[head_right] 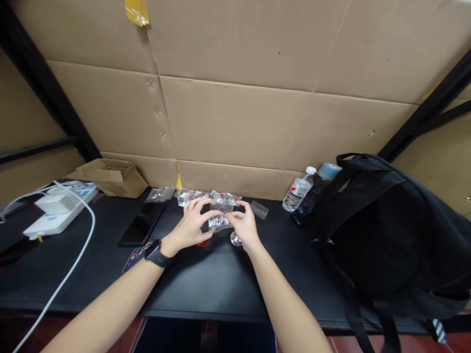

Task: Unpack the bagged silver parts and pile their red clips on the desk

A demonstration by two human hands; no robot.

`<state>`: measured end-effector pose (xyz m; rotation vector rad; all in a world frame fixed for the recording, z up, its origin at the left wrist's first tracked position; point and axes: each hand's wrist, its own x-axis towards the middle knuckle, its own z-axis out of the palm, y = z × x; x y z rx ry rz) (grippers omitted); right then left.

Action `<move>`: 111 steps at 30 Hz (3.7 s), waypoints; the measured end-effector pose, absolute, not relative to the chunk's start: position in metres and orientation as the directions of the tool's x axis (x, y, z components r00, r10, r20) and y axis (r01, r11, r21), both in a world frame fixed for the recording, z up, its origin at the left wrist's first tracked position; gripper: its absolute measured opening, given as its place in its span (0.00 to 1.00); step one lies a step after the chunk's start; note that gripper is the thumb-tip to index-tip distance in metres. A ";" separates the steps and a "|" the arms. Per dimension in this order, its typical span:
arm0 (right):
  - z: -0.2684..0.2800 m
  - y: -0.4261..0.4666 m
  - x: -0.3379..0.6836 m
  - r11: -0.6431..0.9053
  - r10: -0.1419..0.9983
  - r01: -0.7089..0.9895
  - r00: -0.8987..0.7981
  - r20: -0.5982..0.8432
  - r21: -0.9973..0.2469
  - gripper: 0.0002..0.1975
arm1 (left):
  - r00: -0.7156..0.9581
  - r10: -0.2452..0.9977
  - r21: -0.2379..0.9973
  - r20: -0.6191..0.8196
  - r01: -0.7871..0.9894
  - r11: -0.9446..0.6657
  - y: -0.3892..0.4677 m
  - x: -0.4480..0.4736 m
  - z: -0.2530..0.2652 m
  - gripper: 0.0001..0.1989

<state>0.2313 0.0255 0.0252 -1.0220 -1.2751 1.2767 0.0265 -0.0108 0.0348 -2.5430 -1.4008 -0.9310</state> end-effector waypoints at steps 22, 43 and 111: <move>0.015 0.072 0.313 0.107 0.945 0.928 0.017 0.327 -0.356 0.09 | -0.494 0.808 0.420 0.320 0.839 0.346 0.053 -0.121 0.012 0.26; 0.013 0.035 0.252 0.604 0.787 0.666 -0.409 0.462 -0.438 0.18 | -0.436 0.642 0.532 0.630 0.845 0.052 0.028 -0.101 0.051 0.19; 0.047 0.038 0.285 0.526 0.835 0.613 -0.505 0.221 -0.589 0.17 | 0.556 0.802 0.411 0.217 0.694 -0.592 0.016 -0.039 0.039 0.03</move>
